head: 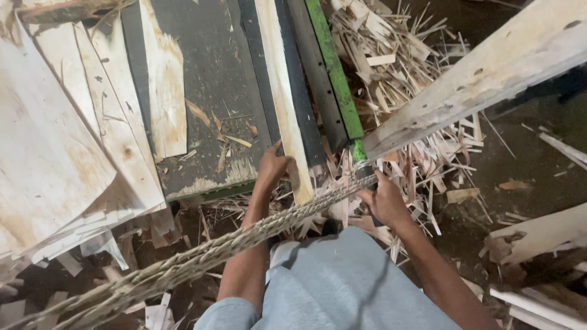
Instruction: The person processes wood veneers by selecting thin strips of wood from a pile and feeding them into a green woodworking machine to trim or flatten them.
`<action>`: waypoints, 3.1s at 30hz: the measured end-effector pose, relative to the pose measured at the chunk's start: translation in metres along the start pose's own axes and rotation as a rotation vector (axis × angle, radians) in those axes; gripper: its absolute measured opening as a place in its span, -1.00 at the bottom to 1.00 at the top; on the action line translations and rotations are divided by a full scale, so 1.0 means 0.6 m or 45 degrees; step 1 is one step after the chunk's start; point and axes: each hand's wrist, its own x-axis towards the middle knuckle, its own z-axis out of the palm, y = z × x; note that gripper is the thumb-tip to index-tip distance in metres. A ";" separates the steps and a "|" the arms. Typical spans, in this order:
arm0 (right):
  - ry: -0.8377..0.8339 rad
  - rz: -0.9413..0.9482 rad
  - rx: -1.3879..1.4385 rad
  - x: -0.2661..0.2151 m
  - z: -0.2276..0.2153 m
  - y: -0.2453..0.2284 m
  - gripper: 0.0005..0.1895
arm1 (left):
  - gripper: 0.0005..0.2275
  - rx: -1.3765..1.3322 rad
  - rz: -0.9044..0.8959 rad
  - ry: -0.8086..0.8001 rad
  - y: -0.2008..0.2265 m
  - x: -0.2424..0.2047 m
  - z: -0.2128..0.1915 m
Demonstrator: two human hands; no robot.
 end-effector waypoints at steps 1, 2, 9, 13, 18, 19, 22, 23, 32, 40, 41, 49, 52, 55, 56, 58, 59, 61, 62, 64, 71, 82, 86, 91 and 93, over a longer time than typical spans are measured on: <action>-0.009 0.013 0.006 -0.008 0.001 0.014 -0.55 | -0.41 -0.247 -0.057 -0.105 -0.014 -0.005 -0.001; -0.065 0.293 0.492 -0.009 0.003 0.024 -0.54 | -0.52 -0.496 -0.104 -0.199 -0.026 -0.003 -0.002; -0.147 0.481 1.099 -0.016 -0.005 0.049 -0.55 | -0.68 -0.596 -0.080 -0.031 -0.054 -0.005 -0.014; -0.132 0.345 1.365 -0.016 0.019 0.087 -0.47 | -0.64 -0.720 -0.034 -0.042 -0.035 -0.026 -0.014; -0.187 0.307 1.672 -0.047 0.140 0.167 -0.53 | -0.58 -0.813 -0.032 -0.094 -0.018 -0.041 -0.017; -0.189 0.307 1.673 -0.051 0.156 0.183 -0.53 | -0.56 -0.779 -0.025 -0.096 -0.016 -0.049 -0.020; -0.284 0.538 1.784 -0.032 0.189 0.222 -0.49 | -0.53 -0.628 -0.039 -0.058 0.007 -0.078 -0.052; -0.270 0.517 1.682 -0.020 0.196 0.237 -0.63 | -0.51 -0.520 -0.077 -0.015 0.013 -0.095 -0.068; -0.182 0.844 1.401 -0.029 0.213 0.279 -0.89 | -0.40 0.497 -0.611 0.413 -0.094 -0.254 -0.330; -0.060 0.790 1.526 -0.006 0.210 0.254 -0.72 | -0.37 -1.387 -0.331 0.270 -0.272 -0.038 -0.162; -0.108 0.682 1.561 -0.007 0.189 0.248 -0.64 | -0.37 -1.388 -0.324 0.263 -0.283 -0.021 -0.160; -0.012 0.692 1.274 -0.013 -0.028 0.050 -0.16 | -0.60 -1.823 -0.338 1.036 -0.270 -0.037 -0.189; -0.283 0.661 1.024 -0.005 -0.058 -0.033 -0.25 | -0.75 -1.688 -0.142 1.400 -0.169 -0.136 -0.215; -0.332 0.655 0.817 -0.002 -0.048 -0.065 -0.21 | -0.66 -1.301 0.284 1.733 -0.071 -0.240 -0.314; -0.298 0.656 0.722 0.000 -0.043 -0.066 -0.26 | -0.61 -1.722 0.410 1.780 -0.051 -0.262 -0.353; -0.273 0.653 0.623 0.000 -0.039 -0.064 -0.32 | -0.58 -1.751 0.634 1.876 -0.033 -0.272 -0.424; -0.272 0.589 0.601 0.003 -0.039 -0.062 -0.41 | -0.58 -1.751 0.635 1.885 -0.031 -0.245 -0.423; -0.276 0.541 0.587 -0.001 -0.034 -0.057 -0.49 | -0.47 -1.334 0.729 1.536 -0.035 -0.179 -0.400; -0.275 0.509 0.534 0.003 -0.034 -0.053 -0.50 | -0.47 -1.330 0.728 1.521 -0.035 -0.160 -0.403; -0.262 0.493 0.480 0.004 -0.032 -0.051 -0.50 | -0.26 -1.426 0.583 1.428 -0.030 -0.136 -0.405; -0.098 0.428 0.086 -0.006 -0.004 -0.034 -0.35 | -0.43 -1.284 1.104 1.185 -0.047 -0.125 -0.545; 0.042 -0.305 -0.212 -0.002 -0.001 -0.036 -0.24 | -0.43 -1.395 0.916 0.968 -0.108 -0.011 -0.633; -0.265 0.514 -0.288 -0.002 -0.097 -0.141 -0.41 | -0.45 -1.368 0.858 0.911 -0.100 0.048 -0.653; -0.119 0.162 -0.205 -0.008 -0.139 -0.181 -0.58 | -0.47 -1.387 0.826 0.847 -0.128 0.138 -0.649; -0.160 0.477 -0.148 -0.001 -0.085 -0.127 -0.61 | -0.49 -1.410 0.751 0.907 -0.166 0.166 -0.652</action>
